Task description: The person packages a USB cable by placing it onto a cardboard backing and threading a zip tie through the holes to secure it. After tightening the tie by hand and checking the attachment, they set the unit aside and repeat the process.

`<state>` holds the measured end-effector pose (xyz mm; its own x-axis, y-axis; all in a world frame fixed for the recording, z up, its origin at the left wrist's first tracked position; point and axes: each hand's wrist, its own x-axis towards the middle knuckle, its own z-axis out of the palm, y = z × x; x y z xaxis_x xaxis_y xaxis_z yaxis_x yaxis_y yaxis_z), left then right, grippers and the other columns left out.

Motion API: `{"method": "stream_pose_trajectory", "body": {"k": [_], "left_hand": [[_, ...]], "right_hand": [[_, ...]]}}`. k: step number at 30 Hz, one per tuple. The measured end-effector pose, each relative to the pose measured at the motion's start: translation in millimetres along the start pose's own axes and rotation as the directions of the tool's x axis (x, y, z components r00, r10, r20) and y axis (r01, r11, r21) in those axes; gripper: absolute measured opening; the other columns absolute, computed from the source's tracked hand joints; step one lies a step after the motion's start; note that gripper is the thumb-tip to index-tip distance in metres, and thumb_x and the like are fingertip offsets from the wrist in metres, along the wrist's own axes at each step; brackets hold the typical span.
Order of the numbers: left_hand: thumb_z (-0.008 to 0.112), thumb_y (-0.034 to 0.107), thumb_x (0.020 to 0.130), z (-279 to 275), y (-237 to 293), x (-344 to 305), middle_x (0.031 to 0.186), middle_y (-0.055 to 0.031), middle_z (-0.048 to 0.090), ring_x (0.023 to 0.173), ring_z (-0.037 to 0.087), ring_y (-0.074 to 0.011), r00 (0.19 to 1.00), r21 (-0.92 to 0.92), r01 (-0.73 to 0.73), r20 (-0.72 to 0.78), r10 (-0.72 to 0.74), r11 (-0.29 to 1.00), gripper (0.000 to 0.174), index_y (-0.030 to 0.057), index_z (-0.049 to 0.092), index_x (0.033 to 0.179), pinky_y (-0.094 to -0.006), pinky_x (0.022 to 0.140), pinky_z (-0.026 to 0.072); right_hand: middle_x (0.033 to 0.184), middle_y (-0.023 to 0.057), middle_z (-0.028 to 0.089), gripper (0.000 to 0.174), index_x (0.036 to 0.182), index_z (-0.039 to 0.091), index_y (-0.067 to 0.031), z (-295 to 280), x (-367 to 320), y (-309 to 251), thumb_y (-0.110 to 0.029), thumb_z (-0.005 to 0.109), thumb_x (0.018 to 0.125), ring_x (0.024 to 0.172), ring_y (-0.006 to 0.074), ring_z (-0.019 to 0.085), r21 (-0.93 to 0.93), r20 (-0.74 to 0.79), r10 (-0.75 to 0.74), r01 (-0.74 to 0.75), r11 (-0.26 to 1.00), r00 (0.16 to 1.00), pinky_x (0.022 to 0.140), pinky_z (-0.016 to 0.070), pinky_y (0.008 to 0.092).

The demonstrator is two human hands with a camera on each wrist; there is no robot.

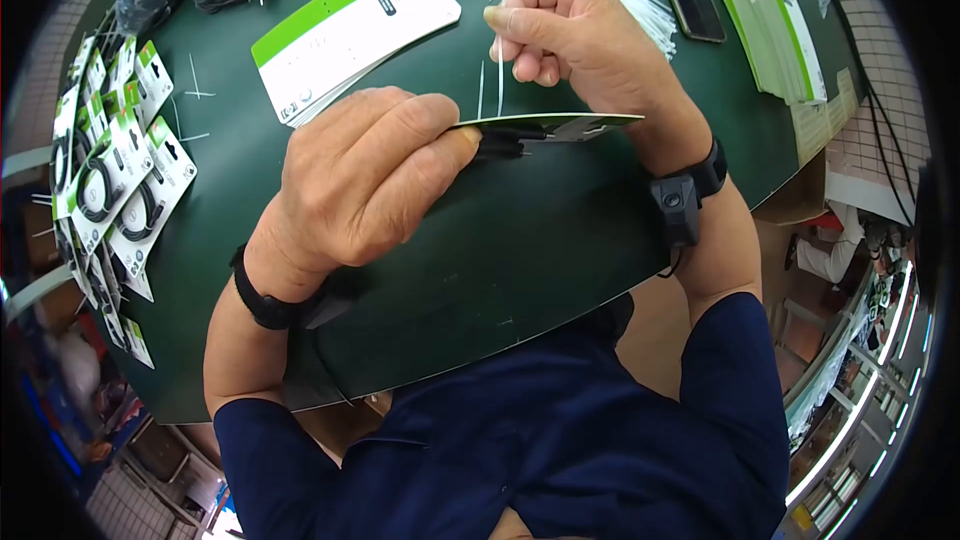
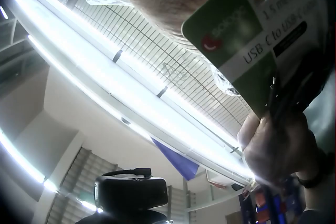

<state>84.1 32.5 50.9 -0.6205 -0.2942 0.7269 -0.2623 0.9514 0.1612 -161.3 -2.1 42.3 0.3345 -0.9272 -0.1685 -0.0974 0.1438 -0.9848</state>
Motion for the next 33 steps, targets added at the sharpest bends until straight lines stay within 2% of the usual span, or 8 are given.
{"method": "stream_pose_trajectory", "body": {"k": [14, 17, 22, 30, 33], "left_hand": [[0.079, 0.007, 0.065, 1.7, -0.6, 1.3, 0.084, -0.0086, 0.064, 0.063, 0.063, -0.02, 1.0, 0.033, -0.02, -0.015, 0.02, 0.999, 0.023, 0.0005, 0.07, 0.085, -0.0308, 0.053, 0.0514], [0.079, 0.007, 0.066, 1.7, -0.1, 1.2, 0.084, -0.0085, 0.064, 0.063, 0.063, -0.0195, 1.0, 0.029, -0.011, -0.014, 0.011, 1.0, 0.022, 0.0008, 0.07, 0.085, -0.0304, 0.053, 0.0507], [0.079, 0.007, 0.067, 1.2, -0.2, 0.3, 0.084, -0.0085, 0.065, 0.063, 0.063, -0.0197, 1.0, 0.025, -0.01, -0.006, 0.01, 1.0, 0.022, 0.0009, 0.07, 0.085, -0.0305, 0.053, 0.0508], [0.079, 0.007, 0.068, 1.0, -1.0, -0.2, 0.085, -0.0088, 0.066, 0.065, 0.064, -0.0204, 1.0, 0.002, -0.006, -0.001, 0.006, 1.0, 0.021, 0.0009, 0.071, 0.086, -0.0309, 0.054, 0.0516], [0.079, 0.007, 0.068, 1.8, -0.9, -0.6, 0.085, -0.0088, 0.066, 0.065, 0.065, -0.0208, 1.0, 0.005, -0.009, -0.01, 0.009, 1.0, 0.021, 0.001, 0.071, 0.086, -0.0309, 0.054, 0.0525]], "right_hand": [[0.085, 0.0009, 0.072, 0.023, 0.094, 0.068, -0.0059, -4.0, 5.4, 9.8, -0.027, 0.069, 0.104, 0.068, 0.0014, 0.064, 0.024, 0.034, -0.021, 0.02, 1.0, 0.999, 0.058, 0.0478, 0.0148], [0.083, -0.0001, 0.072, 0.023, 0.094, 0.068, -0.0061, -0.8, 4.3, 9.6, -0.027, 0.069, 0.104, 0.068, 0.0012, 0.065, -0.073, 0.027, -0.036, 0.038, 0.997, 0.999, 0.059, 0.0486, 0.014], [0.083, -0.0007, 0.072, 0.023, 0.095, 0.069, -0.0069, 0.5, 6.0, 12.9, -0.028, 0.069, 0.104, 0.068, 0.001, 0.065, -0.068, 0.052, -0.019, 0.022, 0.997, 0.998, 0.06, 0.0495, 0.0138], [0.083, -0.0005, 0.073, 0.022, 0.095, 0.069, -0.0082, 8.3, 1.5, 4.6, -0.028, 0.069, 0.104, 0.068, 0.0017, 0.066, -0.16, 0.051, 0.0, 0.008, 0.987, 0.999, 0.061, 0.05, 0.0148], [0.087, 0.0069, 0.077, 0.022, 0.095, 0.072, -0.0039, 6.4, 2.5, 6.0, -0.025, 0.071, 0.101, 0.072, 0.0059, 0.071, -0.141, 0.108, -0.027, 0.042, 0.989, 0.994, 0.063, 0.0544, 0.0179]]}}
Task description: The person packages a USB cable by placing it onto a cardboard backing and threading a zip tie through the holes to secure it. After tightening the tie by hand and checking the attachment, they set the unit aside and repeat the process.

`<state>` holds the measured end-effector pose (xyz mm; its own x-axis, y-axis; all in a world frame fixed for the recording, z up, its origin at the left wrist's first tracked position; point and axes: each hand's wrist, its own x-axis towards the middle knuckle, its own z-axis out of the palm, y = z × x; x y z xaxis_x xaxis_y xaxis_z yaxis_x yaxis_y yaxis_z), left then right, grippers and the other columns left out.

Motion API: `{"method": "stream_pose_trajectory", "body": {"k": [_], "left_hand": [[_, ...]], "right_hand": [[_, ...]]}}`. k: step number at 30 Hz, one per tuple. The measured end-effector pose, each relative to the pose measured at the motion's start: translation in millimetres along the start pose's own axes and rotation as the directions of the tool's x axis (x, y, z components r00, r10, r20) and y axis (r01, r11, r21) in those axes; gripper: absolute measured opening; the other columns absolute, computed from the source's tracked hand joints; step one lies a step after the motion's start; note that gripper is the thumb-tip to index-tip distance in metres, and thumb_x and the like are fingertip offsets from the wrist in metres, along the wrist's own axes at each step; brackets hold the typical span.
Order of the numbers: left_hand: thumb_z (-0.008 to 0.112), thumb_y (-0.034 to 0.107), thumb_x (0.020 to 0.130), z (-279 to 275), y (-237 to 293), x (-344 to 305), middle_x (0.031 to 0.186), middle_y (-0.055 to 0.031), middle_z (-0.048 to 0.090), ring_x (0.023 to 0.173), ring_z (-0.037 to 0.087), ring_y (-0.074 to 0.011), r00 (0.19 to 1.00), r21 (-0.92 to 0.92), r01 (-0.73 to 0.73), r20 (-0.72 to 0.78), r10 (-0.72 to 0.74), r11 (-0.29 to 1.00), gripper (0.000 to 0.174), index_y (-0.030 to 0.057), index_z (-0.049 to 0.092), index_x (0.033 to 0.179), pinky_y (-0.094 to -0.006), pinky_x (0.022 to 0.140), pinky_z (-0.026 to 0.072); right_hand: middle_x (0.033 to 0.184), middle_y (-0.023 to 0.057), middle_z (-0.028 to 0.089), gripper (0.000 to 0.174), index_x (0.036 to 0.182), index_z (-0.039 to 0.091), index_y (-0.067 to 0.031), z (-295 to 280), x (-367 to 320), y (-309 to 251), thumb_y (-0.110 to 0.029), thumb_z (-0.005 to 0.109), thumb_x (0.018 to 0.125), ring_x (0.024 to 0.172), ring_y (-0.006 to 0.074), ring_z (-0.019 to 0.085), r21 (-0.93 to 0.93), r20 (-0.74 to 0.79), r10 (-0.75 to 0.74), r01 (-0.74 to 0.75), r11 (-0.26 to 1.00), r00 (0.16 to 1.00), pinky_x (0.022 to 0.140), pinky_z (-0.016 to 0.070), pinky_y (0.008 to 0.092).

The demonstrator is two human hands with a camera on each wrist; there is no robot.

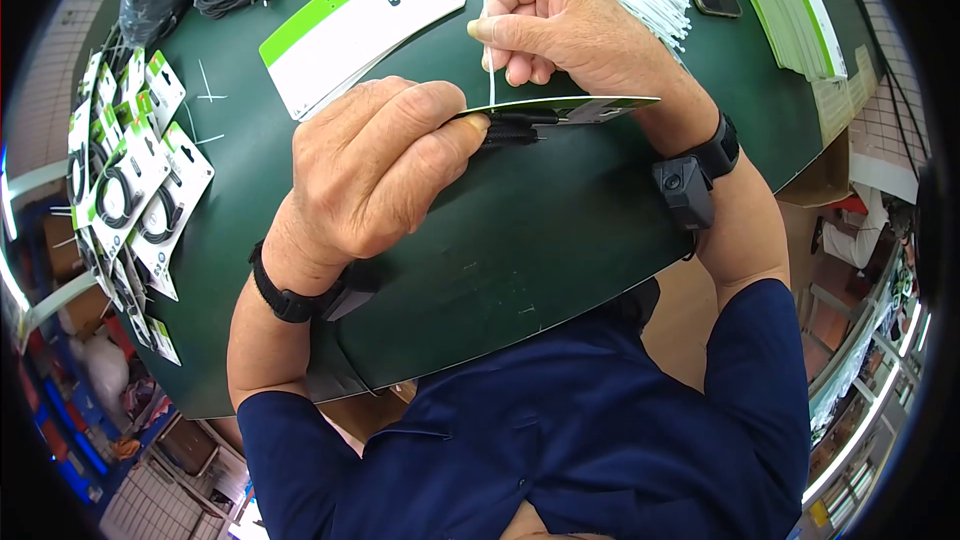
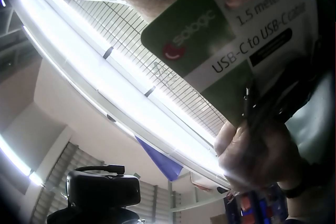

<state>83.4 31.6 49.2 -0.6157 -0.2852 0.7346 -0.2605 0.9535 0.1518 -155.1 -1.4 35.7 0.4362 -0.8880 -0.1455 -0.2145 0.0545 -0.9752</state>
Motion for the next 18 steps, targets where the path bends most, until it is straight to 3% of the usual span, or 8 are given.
{"method": "stream_pose_trajectory", "body": {"k": [5, 8, 13, 18], "left_hand": [[0.078, 0.007, 0.068, -0.4, 0.6, 0.4, 0.086, -0.0084, 0.067, 0.068, 0.067, -0.0212, 1.0, 0.013, 0.006, 0.011, -0.006, 1.0, 0.02, 0.0012, 0.071, 0.086, -0.0315, 0.057, 0.0543], [0.077, 0.008, 0.068, -0.4, -0.3, 2.8, 0.086, -0.0081, 0.068, 0.07, 0.069, -0.0212, 1.0, 0.018, 0.004, 0.006, -0.004, 1.0, 0.019, 0.0013, 0.071, 0.085, -0.0323, 0.06, 0.056], [0.076, 0.007, 0.068, -1.9, 2.9, 6.1, 0.089, -0.0083, 0.069, 0.071, 0.069, -0.0202, 1.0, 0.059, -0.003, 0.028, 0.001, 0.998, 0.019, 0.0011, 0.071, 0.085, -0.032, 0.061, 0.0562], [0.075, 0.003, 0.068, -1.1, 5.6, 13.4, 0.096, -0.009, 0.07, 0.069, 0.067, -0.018, 0.998, 0.096, -0.03, 0.057, 0.024, 0.995, 0.016, 0.0006, 0.068, 0.082, -0.0299, 0.059, 0.054]], "right_hand": [[0.085, 0.0042, 0.075, 0.021, 0.096, 0.072, -0.0043, 1.7, -0.6, -3.3, -0.025, 0.073, 0.1, 0.073, 0.0054, 0.068, 0.048, 0.037, 0.004, -0.006, 0.999, 0.999, 0.064, 0.053, 0.0186], [0.086, 0.0027, 0.073, 0.014, 0.098, 0.068, -0.0052, -2.1, 0.0, -5.2, -0.019, 0.069, 0.102, 0.072, 0.0054, 0.064, 0.116, 0.265, -0.111, 0.083, 0.99, 0.958, 0.067, 0.0514, 0.0198], [0.085, 0.002, 0.069, 0.012, 0.098, 0.067, -0.0046, -2.9, -2.0, -5.7, -0.016, 0.068, 0.101, 0.072, 0.0063, 0.061, 0.172, 0.309, -0.141, 0.091, 0.981, 0.941, 0.068, 0.05, 0.0214], [0.081, -0.0014, 0.064, 0.016, 0.095, 0.068, -0.0044, -1.6, -4.1, -9.3, -0.019, 0.068, 0.101, 0.07, 0.0043, 0.057, 0.271, 0.231, -0.102, 0.037, 0.962, 0.968, 0.066, 0.0474, 0.0196]]}}
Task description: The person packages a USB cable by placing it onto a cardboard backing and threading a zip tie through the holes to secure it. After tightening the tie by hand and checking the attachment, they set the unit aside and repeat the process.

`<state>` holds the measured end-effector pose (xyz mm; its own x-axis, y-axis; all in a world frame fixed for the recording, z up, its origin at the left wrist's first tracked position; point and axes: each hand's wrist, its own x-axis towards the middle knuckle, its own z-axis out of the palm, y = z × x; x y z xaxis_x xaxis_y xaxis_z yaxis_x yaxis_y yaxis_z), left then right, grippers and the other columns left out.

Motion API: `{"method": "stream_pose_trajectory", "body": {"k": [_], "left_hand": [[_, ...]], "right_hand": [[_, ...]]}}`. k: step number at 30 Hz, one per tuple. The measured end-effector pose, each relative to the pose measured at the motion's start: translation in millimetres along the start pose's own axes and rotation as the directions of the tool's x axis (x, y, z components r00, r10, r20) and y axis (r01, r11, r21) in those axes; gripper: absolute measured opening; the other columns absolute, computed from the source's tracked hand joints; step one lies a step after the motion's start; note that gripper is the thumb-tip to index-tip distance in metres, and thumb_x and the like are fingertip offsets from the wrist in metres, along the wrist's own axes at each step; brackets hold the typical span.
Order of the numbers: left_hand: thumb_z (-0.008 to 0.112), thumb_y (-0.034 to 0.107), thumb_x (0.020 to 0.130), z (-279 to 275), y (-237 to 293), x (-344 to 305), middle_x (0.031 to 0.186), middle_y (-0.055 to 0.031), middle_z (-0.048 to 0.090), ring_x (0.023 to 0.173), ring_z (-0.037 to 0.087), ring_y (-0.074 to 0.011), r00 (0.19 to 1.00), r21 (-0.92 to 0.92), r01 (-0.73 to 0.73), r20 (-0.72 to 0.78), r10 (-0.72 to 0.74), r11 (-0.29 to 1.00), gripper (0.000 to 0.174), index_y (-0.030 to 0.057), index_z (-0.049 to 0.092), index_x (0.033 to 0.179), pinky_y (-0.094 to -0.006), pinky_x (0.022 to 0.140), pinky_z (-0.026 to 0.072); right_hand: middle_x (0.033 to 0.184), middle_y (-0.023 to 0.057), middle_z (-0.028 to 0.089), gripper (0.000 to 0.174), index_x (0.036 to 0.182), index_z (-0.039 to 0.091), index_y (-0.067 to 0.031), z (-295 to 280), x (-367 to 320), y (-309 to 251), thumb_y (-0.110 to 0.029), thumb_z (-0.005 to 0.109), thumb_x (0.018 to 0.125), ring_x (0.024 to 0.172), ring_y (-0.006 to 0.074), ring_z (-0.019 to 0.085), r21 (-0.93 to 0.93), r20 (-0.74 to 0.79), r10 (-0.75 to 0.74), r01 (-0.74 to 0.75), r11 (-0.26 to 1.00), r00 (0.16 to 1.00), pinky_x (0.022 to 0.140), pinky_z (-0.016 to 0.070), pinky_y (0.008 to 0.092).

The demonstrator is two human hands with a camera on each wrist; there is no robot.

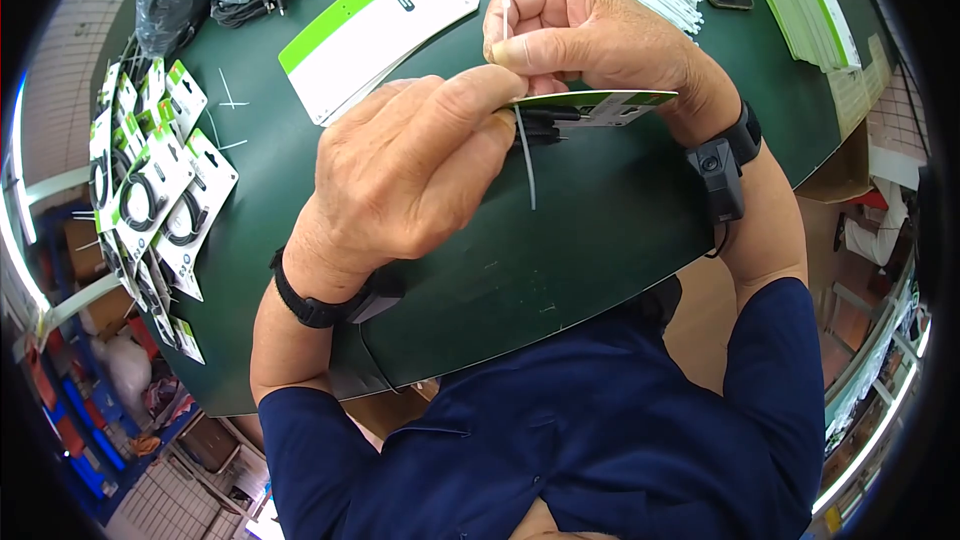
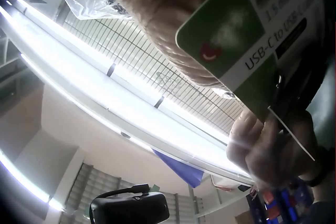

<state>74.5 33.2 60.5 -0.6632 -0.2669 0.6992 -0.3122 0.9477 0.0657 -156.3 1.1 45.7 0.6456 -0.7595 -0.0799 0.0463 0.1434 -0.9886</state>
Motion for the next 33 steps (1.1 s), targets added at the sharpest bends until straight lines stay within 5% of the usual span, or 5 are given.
{"method": "stream_pose_trajectory", "body": {"k": [11, 23, 26, 30, 33], "left_hand": [[0.073, 0.0, 0.07, -1.2, -1.0, 0.4, 0.098, -0.0089, 0.069, 0.067, 0.066, -0.0169, 0.999, -0.048, -0.025, 0.03, 0.026, 0.999, 0.013, 0.0003, 0.064, 0.08, -0.0283, 0.056, 0.0515], [0.076, -0.008, 0.067, -7.3, -1.9, 0.8, 0.091, -0.011, 0.074, 0.078, 0.073, -0.0243, 0.953, -0.298, 0.298, 0.032, -0.302, 0.907, 0.024, 0.0024, 0.068, 0.086, -0.0307, 0.067, 0.0577], [0.073, -0.003, 0.07, -6.4, -6.8, -3.6, 0.092, -0.0089, 0.074, 0.08, 0.073, -0.0265, 0.896, -0.354, 0.437, 0.092, -0.434, 0.827, 0.019, 0.0027, 0.07, 0.088, -0.0335, 0.069, 0.0584], [0.072, -0.002, 0.073, -4.2, -7.8, -11.1, 0.087, -0.011, 0.074, 0.079, 0.073, -0.0258, 0.794, -0.41, 0.588, 0.129, -0.594, 0.698, 0.017, -0.0006, 0.071, 0.09, -0.0334, 0.075, 0.0582], [0.069, -0.008, 0.075, -6.6, -8.2, -13.4, 0.095, -0.0077, 0.074, 0.089, 0.071, -0.0168, 0.672, -0.438, 0.726, 0.284, -0.684, 0.531, 0.02, -0.0023, 0.071, 0.094, -0.0283, 0.085, 0.0567]], "right_hand": [[0.085, -0.0025, 0.063, 0.019, 0.096, 0.068, -0.0034, -8.7, 2.4, 4.4, -0.021, 0.069, 0.102, 0.072, 0.0029, 0.055, -0.086, 0.159, 0.022, -0.008, 0.996, 0.987, 0.066, 0.0454, 0.018], [0.095, 0.0032, 0.074, 0.023, 0.11, 0.073, -0.0021, -8.1, -1.2, -4.8, -0.021, 0.071, 0.097, 0.081, 0.0081, 0.067, -0.072, -0.054, 0.119, -0.123, 0.99, 0.991, 0.075, 0.0536, 0.0236], [0.097, 0.0028, 0.073, 0.021, 0.114, 0.071, -0.0015, -15.9, -4.1, -17.0, -0.018, 0.069, 0.101, 0.083, 0.006, 0.065, -0.312, -0.338, -0.047, -0.065, 0.948, 0.94, 0.076, 0.0538, 0.0209], [0.1, 0.0037, 0.074, 0.022, 0.115, 0.072, -0.0009, -31.7, -12.0, -22.5, -0.016, 0.071, 0.1, 0.087, 0.008, 0.068, -0.287, -0.457, -0.206, 0.076, 0.955, 0.865, 0.08, 0.0551, 0.0222], [0.1, 0.0049, 0.075, 0.021, 0.113, 0.073, -0.0004, -4.2, -13.2, -29.9, -0.014, 0.074, 0.097, 0.09, 0.0121, 0.069, -0.585, -0.297, -0.365, 0.135, 0.8, 0.882, 0.082, 0.0551, 0.0246]]}}
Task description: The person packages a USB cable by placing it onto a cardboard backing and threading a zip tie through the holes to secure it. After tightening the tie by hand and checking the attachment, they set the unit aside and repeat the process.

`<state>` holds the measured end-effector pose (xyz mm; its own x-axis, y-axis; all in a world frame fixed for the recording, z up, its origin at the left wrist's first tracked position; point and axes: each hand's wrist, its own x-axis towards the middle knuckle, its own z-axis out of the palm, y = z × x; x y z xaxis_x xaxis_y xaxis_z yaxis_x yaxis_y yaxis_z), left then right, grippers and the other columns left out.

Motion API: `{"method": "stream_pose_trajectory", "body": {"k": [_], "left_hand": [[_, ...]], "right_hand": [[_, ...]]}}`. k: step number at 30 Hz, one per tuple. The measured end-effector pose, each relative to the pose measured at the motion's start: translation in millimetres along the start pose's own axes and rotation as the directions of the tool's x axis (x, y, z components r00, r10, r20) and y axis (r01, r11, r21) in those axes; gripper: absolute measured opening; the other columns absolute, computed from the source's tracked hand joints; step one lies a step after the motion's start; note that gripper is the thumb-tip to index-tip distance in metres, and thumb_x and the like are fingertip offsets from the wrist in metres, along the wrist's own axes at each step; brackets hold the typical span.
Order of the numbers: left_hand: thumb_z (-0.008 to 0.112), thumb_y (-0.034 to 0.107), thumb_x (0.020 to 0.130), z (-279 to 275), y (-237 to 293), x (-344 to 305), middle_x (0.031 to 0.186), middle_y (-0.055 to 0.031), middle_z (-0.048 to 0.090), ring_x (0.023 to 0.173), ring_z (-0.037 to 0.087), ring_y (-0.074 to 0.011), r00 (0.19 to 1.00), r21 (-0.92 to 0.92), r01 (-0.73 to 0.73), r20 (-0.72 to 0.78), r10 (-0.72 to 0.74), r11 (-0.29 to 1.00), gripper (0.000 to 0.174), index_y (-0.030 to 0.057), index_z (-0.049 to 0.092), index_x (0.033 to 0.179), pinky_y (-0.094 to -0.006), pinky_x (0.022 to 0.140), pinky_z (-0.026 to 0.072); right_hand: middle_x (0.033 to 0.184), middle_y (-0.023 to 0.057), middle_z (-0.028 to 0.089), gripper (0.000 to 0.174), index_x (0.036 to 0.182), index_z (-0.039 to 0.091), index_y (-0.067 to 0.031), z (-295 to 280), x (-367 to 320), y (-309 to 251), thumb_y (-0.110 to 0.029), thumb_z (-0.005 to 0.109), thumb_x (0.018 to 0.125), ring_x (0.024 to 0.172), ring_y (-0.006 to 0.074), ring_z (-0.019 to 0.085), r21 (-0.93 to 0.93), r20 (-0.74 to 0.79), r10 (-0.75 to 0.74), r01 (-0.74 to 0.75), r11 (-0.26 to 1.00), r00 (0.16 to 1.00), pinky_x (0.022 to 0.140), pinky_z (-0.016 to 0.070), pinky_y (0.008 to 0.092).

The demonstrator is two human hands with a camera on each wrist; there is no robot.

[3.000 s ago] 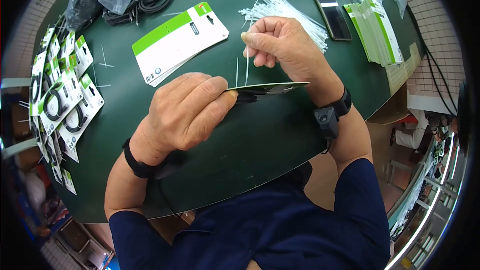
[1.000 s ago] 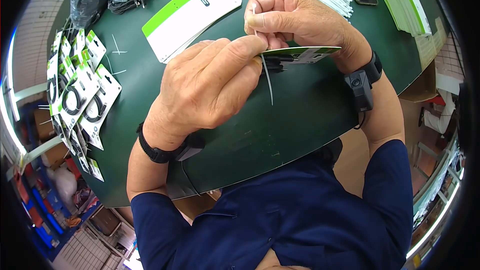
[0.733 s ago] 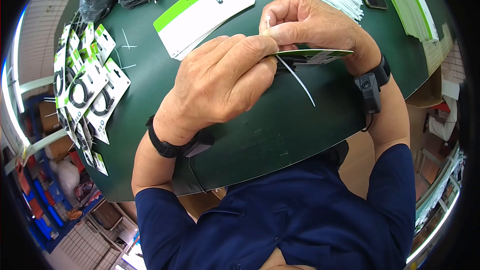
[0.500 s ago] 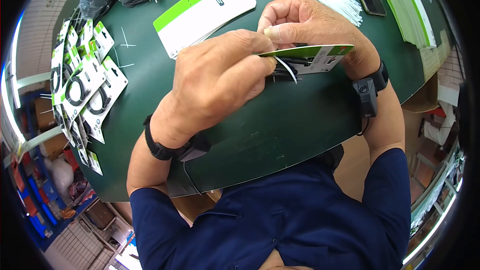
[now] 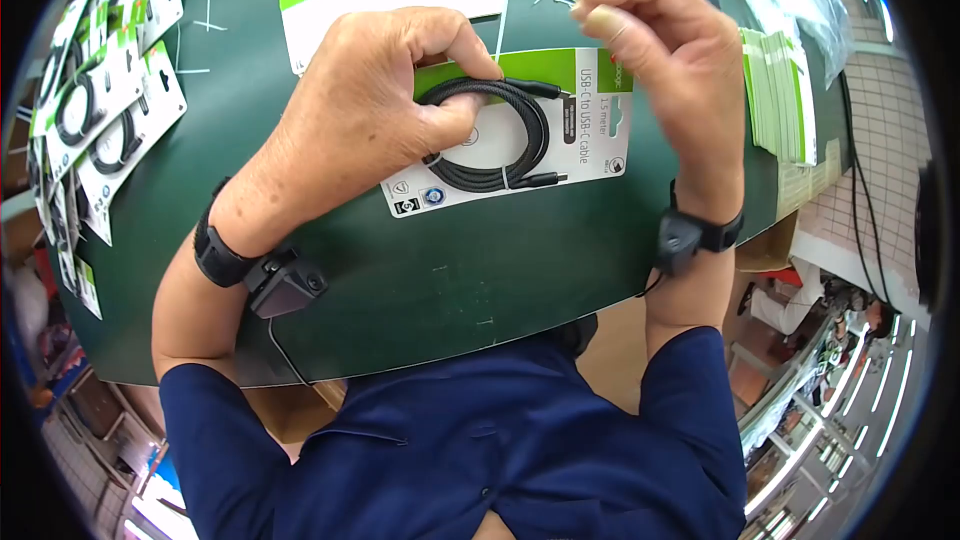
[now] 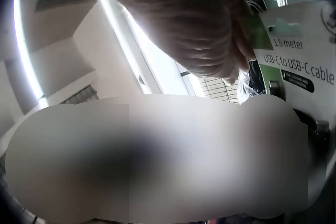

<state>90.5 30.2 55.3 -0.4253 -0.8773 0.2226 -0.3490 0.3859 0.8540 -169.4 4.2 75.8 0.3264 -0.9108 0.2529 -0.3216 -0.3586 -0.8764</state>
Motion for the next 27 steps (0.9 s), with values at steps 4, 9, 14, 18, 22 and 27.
{"method": "stream_pose_trajectory", "body": {"k": [4, 9, 14, 18, 22, 27], "left_hand": [[0.067, -0.01, 0.079, 0.3, -2.5, 0.0, 0.099, -0.0048, 0.074, 0.095, 0.069, -0.0103, 0.995, -0.07, 0.094, 0.036, -0.092, 0.993, 0.021, -0.0036, 0.072, 0.097, -0.0258, 0.092, 0.0563], [0.066, -0.01, 0.08, 1.6, -3.0, -1.3, 0.097, -0.0043, 0.074, 0.095, 0.069, -0.0095, 0.996, -0.071, 0.08, 0.03, -0.079, 0.994, 0.021, -0.004, 0.072, 0.099, -0.0263, 0.093, 0.0568], [0.066, -0.009, 0.081, 4.2, -0.4, -1.4, 0.095, -0.0039, 0.075, 0.094, 0.069, -0.0091, 0.99, -0.033, 0.13, 0.059, -0.128, 0.991, 0.021, -0.0043, 0.073, 0.1, -0.0262, 0.093, 0.0571], [0.068, -0.008, 0.082, 10.1, -6.0, -2.8, 0.094, -0.0035, 0.075, 0.092, 0.068, -0.0084, 0.989, -0.186, 0.145, 0.024, -0.143, 0.972, 0.019, -0.004, 0.074, 0.1, -0.026, 0.091, 0.0571], [0.068, -0.007, 0.084, 10.1, -6.1, -3.6, 0.094, -0.0031, 0.075, 0.092, 0.067, -0.0074, 0.992, -0.142, 0.129, 0.018, -0.128, 0.981, 0.017, -0.0038, 0.073, 0.099, -0.0252, 0.09, 0.0567], [0.068, -0.005, 0.082, 14.6, -6.3, -4.0, 0.088, -0.0048, 0.073, 0.087, 0.067, -0.0086, 0.992, -0.152, 0.123, 0.02, -0.122, 0.981, 0.015, -0.0036, 0.073, 0.096, -0.0258, 0.085, 0.0562]], "right_hand": [[0.098, 0.0077, 0.075, 0.022, 0.11, 0.074, 0.0004, 19.5, -1.8, -19.6, -0.01, 0.076, 0.092, 0.09, 0.0189, 0.071, -0.335, 0.17, -0.266, 0.309, 0.89, 0.949, 0.082, 0.0551, 0.0284], [0.095, 0.0114, 0.074, 0.021, 0.107, 0.074, 0.0015, 35.2, -2.8, -13.0, -0.007, 0.076, 0.088, 0.085, 0.0259, 0.071, -0.463, 0.16, -0.307, 0.345, 0.816, 0.938, 0.078, 0.055, 0.0324], [0.095, 0.0118, 0.074, 0.017, 0.106, 0.074, 0.0018, 41.4, -3.9, -10.9, -0.006, 0.074, 0.09, 0.084, 0.0254, 0.072, -0.427, 0.16, -0.247, 0.293, 0.855, 0.956, 0.077, 0.0555, 0.0323], [0.095, 0.0109, 0.074, 0.015, 0.105, 0.074, 0.0022, 46.2, -4.0, -11.6, -0.006, 0.072, 0.093, 0.084, 0.0233, 0.072, -0.381, 0.141, -0.273, 0.307, 0.872, 0.951, 0.078, 0.0558, 0.0317], [0.093, 0.0092, 0.074, 0.013, 0.104, 0.074, 0.002, 48.3, -4.2, -11.6, -0.006, 0.07, 0.095, 0.083, 0.0206, 0.072, -0.306, 0.098, -0.227, 0.247, 0.919, 0.969, 0.077, 0.0558, 0.0304], [0.091, 0.0071, 0.074, 0.012, 0.103, 0.074, 0.0017, 47.3, -4.0, -13.2, -0.007, 0.071, 0.096, 0.081, 0.0156, 0.071, -0.229, 0.092, -0.078, 0.097, 0.968, 0.993, 0.075, 0.0559, 0.0281]]}}
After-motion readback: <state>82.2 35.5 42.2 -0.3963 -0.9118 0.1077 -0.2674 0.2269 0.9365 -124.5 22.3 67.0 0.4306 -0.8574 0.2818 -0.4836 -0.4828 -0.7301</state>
